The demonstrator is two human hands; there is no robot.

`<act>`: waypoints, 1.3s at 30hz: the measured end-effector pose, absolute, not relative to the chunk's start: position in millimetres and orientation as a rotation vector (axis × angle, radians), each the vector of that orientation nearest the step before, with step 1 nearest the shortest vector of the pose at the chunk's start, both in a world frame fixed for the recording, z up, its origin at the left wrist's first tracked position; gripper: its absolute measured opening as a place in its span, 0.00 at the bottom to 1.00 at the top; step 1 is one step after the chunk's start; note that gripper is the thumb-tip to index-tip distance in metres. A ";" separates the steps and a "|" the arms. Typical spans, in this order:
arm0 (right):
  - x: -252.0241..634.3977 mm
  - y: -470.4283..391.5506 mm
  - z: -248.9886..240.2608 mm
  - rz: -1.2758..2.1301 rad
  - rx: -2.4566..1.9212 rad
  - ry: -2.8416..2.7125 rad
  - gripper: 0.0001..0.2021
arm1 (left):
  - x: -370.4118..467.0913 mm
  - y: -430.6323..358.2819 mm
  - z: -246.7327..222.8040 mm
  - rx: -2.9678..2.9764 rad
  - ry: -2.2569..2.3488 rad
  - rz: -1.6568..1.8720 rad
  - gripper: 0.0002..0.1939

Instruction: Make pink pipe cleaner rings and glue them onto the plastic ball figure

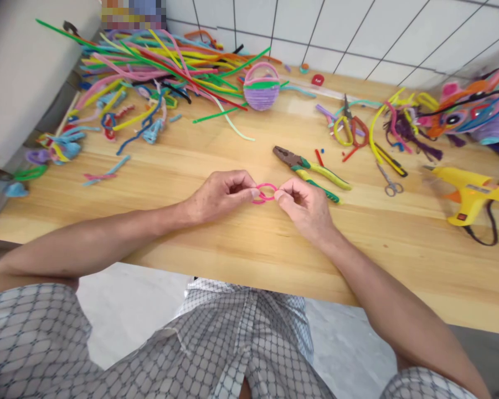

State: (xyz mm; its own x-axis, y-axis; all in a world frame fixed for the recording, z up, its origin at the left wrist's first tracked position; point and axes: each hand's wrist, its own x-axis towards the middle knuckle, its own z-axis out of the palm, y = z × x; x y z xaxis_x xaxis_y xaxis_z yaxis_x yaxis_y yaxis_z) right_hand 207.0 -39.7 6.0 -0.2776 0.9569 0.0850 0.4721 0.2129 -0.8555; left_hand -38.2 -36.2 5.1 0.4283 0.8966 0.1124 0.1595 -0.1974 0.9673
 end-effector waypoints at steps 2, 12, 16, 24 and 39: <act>206.5 -40.0 6.9 0.958 -1.327 -1.866 0.16 | -37.9 -36.9 5.6 1.663 0.952 0.891 0.15; 196.6 -45.3 13.3 0.790 -1.224 -2.010 0.14 | -40.8 -34.9 9.5 1.627 0.928 0.822 0.18; 197.9 -44.8 13.2 0.822 -1.288 -1.948 0.14 | -42.5 -32.4 9.1 1.629 0.987 0.837 0.20; 211.0 -40.1 8.9 0.700 -1.353 -1.822 0.14 | -47.2 -26.6 -2.0 2.091 1.174 0.868 0.06; 208.7 -37.9 10.2 0.898 -1.280 -1.957 0.13 | -43.9 -29.1 -5.0 2.233 1.096 0.730 0.02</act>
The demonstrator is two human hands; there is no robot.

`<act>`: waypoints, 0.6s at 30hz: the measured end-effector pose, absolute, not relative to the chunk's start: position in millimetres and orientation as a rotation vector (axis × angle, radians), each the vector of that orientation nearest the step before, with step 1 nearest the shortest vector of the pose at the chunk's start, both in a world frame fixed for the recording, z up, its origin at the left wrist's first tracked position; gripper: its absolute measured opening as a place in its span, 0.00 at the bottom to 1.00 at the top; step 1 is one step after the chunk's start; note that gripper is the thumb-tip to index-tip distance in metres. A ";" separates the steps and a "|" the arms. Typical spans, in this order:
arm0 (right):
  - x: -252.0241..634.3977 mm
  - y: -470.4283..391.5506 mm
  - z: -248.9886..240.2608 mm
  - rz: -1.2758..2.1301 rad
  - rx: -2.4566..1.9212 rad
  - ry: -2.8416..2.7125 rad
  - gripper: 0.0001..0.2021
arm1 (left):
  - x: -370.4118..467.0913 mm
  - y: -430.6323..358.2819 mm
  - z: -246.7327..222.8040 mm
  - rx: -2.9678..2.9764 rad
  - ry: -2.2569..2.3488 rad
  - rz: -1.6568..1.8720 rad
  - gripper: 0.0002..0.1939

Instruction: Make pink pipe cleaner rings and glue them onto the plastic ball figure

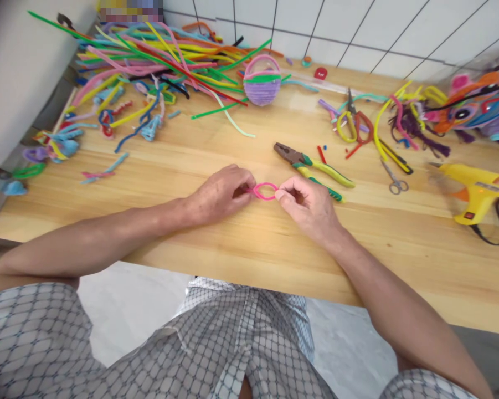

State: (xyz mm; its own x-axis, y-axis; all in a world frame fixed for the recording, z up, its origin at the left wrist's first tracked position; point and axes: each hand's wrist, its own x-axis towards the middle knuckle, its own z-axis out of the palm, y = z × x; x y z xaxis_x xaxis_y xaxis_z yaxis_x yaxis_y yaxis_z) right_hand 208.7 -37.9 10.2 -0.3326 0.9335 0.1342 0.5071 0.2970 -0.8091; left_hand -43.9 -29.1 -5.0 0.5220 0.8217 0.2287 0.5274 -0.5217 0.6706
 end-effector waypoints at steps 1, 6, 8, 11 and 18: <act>208.0 -37.9 10.2 0.892 -1.256 -1.962 0.14 | -43.6 -30.1 -3.6 2.136 1.102 0.757 0.02; 204.1 -38.6 12.0 0.872 -1.192 -1.951 0.13 | -39.2 -32.3 1.1 1.644 1.058 0.835 0.05; 203.2 -39.1 12.0 0.855 -1.193 -1.946 0.13 | -36.7 -30.4 1.8 1.429 0.960 0.811 0.06; 202.4 -39.5 11.0 0.825 -1.205 -1.940 0.13 | -34.0 -27.4 4.3 1.141 0.857 0.789 0.09; 203.0 -38.7 10.8 0.755 -1.277 -1.936 0.13 | -33.9 -26.6 8.3 0.814 0.766 0.760 0.09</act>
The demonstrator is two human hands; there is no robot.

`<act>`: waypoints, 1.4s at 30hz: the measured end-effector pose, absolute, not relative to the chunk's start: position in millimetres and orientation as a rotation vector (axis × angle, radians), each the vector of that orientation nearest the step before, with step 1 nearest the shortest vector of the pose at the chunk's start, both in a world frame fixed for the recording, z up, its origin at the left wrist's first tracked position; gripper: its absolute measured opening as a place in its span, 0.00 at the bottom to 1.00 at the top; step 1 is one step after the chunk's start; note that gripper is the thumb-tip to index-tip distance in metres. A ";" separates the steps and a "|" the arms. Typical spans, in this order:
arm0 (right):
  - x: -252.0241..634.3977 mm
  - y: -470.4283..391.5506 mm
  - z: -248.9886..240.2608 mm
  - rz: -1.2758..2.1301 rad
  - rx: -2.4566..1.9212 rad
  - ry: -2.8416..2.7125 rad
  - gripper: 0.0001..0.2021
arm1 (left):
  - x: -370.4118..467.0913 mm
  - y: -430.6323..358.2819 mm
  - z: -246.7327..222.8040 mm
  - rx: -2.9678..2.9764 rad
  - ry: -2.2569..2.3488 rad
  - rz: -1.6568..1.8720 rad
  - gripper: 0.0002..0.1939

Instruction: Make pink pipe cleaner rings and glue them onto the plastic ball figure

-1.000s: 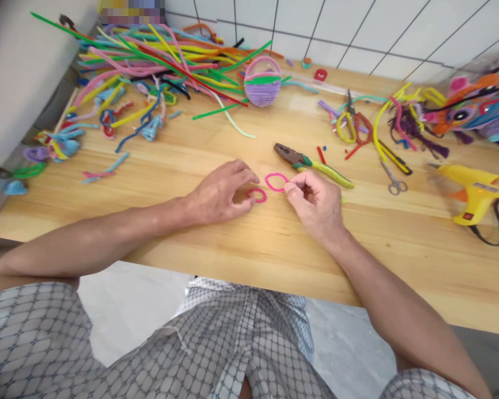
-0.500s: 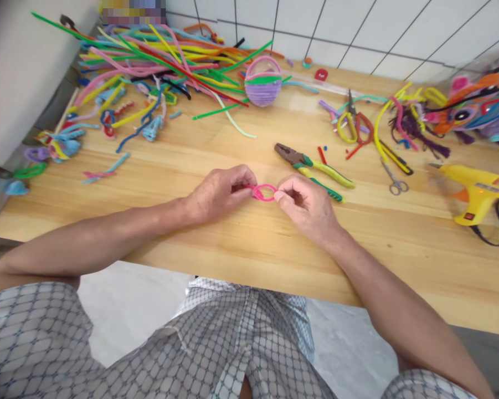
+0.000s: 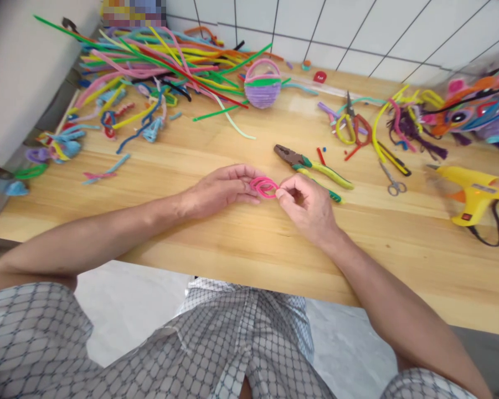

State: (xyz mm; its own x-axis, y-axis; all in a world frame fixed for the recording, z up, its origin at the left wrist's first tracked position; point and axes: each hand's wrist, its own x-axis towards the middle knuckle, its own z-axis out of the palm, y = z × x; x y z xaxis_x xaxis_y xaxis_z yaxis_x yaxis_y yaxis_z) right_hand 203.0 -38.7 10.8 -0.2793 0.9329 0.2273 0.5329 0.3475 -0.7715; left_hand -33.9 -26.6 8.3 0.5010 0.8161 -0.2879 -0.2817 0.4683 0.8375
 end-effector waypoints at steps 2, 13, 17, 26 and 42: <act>203.5 -38.4 10.6 0.734 -1.283 -1.940 0.13 | -34.3 -26.5 5.7 0.825 0.750 0.729 0.10; 200.9 -40.7 9.5 0.648 -1.313 -1.990 0.14 | -34.8 -28.3 2.5 0.833 0.767 0.661 0.10; 201.3 -41.1 10.0 0.649 -1.315 -2.000 0.16 | -34.2 -27.9 2.0 0.868 0.773 0.670 0.09; 200.7 -41.8 0.6 0.813 -1.327 -1.871 0.16 | -34.5 -27.6 2.8 0.924 0.740 0.628 0.10; 199.9 -42.6 2.2 0.957 -1.257 -1.773 0.13 | -34.6 -38.8 2.9 1.514 0.903 0.837 0.13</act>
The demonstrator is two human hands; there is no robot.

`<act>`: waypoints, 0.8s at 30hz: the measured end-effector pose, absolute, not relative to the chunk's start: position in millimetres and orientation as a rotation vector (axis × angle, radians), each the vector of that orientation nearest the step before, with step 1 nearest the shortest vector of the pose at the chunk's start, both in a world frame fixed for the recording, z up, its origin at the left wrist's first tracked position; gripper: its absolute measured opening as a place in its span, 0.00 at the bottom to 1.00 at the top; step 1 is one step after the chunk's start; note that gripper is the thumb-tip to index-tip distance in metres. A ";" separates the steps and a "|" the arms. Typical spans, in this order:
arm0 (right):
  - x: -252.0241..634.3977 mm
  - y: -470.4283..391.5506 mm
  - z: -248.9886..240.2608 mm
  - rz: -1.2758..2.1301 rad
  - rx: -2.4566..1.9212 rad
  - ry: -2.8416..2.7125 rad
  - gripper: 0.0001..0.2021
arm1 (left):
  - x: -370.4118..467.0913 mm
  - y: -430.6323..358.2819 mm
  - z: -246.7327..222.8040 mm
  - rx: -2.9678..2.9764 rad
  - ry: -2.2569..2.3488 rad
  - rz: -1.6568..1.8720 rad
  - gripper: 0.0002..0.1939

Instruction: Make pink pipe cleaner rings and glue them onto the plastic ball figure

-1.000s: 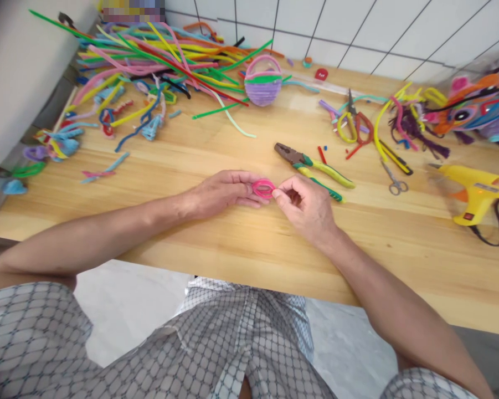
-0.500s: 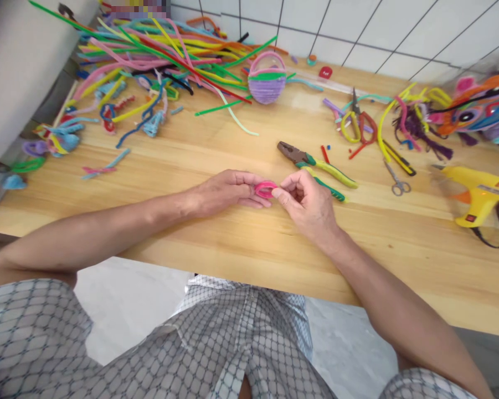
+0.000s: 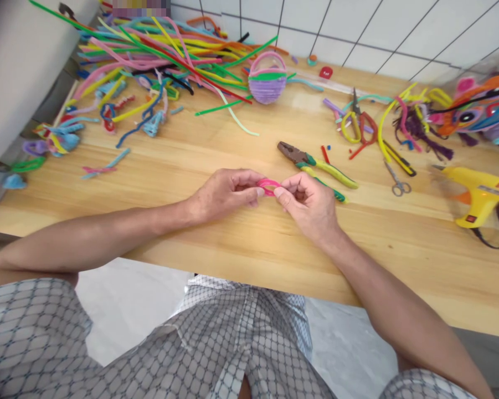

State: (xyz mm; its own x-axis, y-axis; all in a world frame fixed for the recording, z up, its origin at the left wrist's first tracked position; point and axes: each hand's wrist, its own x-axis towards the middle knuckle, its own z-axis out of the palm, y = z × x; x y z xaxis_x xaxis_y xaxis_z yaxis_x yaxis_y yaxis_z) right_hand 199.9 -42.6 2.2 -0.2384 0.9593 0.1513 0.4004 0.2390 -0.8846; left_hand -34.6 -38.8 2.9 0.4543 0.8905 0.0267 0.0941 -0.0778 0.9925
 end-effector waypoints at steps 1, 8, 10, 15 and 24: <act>199.5 -42.9 1.8 0.962 -1.251 -1.779 0.13 | -34.6 -39.0 4.6 1.527 0.915 0.829 0.12; 200.4 -42.7 -1.2 1.008 -1.143 -1.799 0.11 | -35.6 -36.5 9.2 1.394 0.944 0.751 0.09; 201.5 -42.5 -2.7 0.983 -1.110 -1.813 0.12 | -35.2 -34.2 8.4 1.297 0.918 0.722 0.08; 205.4 -40.9 -7.3 0.823 -1.130 -1.912 0.14 | -34.3 -29.2 12.8 1.134 0.900 0.649 0.06; 208.6 -38.4 -5.2 0.680 -1.125 -2.002 0.13 | -36.3 -26.0 13.4 1.028 0.808 0.616 0.05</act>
